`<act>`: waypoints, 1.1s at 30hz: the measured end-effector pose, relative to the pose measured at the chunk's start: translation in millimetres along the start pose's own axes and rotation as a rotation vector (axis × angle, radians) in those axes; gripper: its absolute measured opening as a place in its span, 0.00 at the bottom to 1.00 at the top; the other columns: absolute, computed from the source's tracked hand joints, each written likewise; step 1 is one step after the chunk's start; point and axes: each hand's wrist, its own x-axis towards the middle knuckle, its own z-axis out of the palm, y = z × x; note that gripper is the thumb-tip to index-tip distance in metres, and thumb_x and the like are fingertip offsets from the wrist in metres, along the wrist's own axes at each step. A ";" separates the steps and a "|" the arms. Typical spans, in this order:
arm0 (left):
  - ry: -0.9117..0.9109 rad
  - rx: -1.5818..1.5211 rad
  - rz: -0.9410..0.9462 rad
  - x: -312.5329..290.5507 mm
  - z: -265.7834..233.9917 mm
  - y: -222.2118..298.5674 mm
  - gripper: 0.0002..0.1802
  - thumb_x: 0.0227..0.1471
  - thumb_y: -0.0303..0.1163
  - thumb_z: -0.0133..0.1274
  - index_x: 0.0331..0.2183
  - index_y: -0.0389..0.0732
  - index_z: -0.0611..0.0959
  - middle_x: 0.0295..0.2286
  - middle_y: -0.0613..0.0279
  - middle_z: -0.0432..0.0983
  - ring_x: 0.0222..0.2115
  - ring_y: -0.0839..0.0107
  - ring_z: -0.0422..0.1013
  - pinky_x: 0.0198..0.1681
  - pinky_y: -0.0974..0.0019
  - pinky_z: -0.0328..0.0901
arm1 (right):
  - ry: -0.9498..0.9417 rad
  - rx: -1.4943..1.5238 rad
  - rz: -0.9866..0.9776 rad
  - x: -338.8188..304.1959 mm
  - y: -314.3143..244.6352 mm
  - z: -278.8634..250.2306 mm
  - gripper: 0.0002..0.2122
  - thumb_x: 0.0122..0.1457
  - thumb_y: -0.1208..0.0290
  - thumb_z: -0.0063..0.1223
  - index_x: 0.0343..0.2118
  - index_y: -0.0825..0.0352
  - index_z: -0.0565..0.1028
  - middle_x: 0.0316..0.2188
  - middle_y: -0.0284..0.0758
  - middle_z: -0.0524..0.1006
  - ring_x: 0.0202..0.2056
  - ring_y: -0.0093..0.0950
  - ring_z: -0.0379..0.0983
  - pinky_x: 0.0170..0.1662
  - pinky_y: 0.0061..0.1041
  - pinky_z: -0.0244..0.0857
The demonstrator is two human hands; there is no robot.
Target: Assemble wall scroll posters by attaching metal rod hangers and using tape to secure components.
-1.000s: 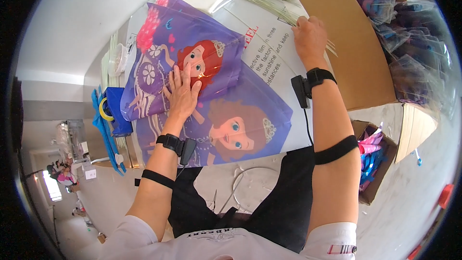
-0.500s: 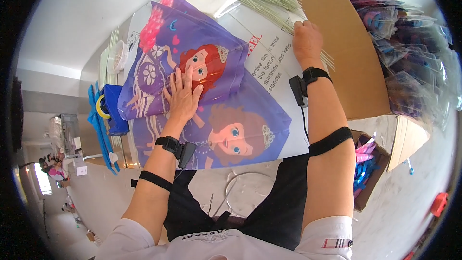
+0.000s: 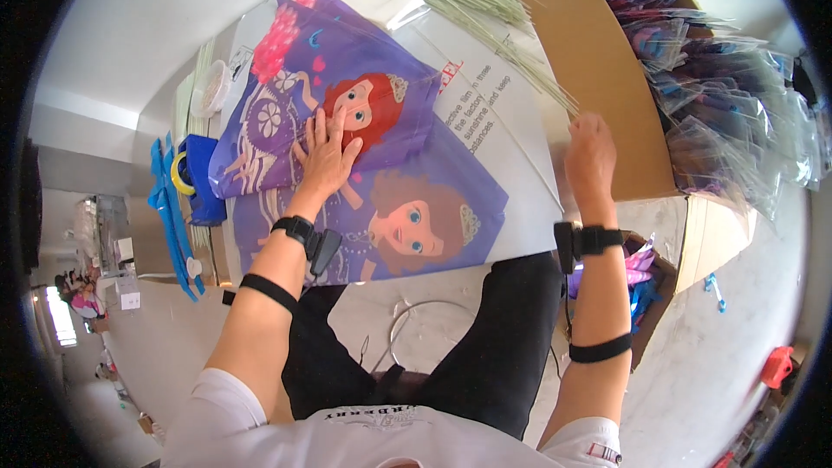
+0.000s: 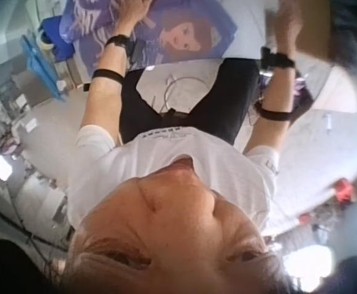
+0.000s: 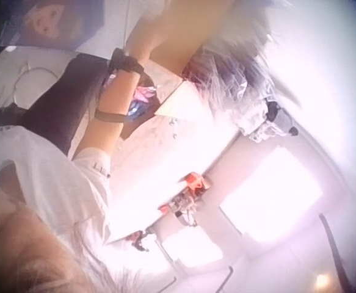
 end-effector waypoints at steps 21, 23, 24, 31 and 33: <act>0.362 -0.320 0.228 -150.1 -10.5 -11.0 0.10 0.37 0.26 0.59 0.28 0.47 0.79 0.28 0.69 0.71 0.37 0.64 0.65 0.41 0.59 0.56 | -0.489 0.098 -0.611 -69.1 -92.5 -18.6 0.05 0.46 0.81 0.46 0.27 0.68 0.66 0.26 0.38 0.67 0.33 0.38 0.67 0.35 0.33 0.66; 0.349 -0.340 0.179 -154.2 -3.6 -12.2 0.09 0.37 0.25 0.59 0.27 0.47 0.79 0.27 0.69 0.70 0.35 0.64 0.65 0.39 0.60 0.56 | -0.496 0.056 -0.612 -70.0 -97.2 -14.2 0.06 0.46 0.81 0.46 0.28 0.68 0.66 0.28 0.38 0.68 0.34 0.37 0.68 0.35 0.32 0.66; 0.382 -0.371 0.189 -153.5 -2.1 -11.4 0.09 0.36 0.24 0.59 0.25 0.47 0.78 0.25 0.70 0.69 0.33 0.65 0.64 0.37 0.61 0.55 | -0.504 0.059 -0.615 -71.3 -99.3 -12.6 0.06 0.46 0.81 0.46 0.28 0.68 0.66 0.28 0.38 0.68 0.34 0.37 0.68 0.35 0.32 0.66; 0.366 -0.378 0.190 -149.9 0.7 -3.7 0.09 0.36 0.24 0.58 0.24 0.47 0.78 0.25 0.70 0.69 0.32 0.65 0.64 0.36 0.60 0.54 | -0.442 0.004 -0.480 -94.1 -112.1 0.9 0.08 0.44 0.80 0.47 0.30 0.65 0.68 0.29 0.37 0.67 0.35 0.37 0.68 0.36 0.31 0.67; 0.375 -0.369 0.213 -148.6 2.1 -5.6 0.08 0.36 0.24 0.57 0.24 0.47 0.78 0.25 0.70 0.69 0.32 0.64 0.64 0.36 0.60 0.54 | -0.386 0.058 -0.402 -106.4 -124.5 9.3 0.09 0.43 0.79 0.48 0.30 0.64 0.69 0.30 0.37 0.67 0.35 0.36 0.68 0.35 0.32 0.66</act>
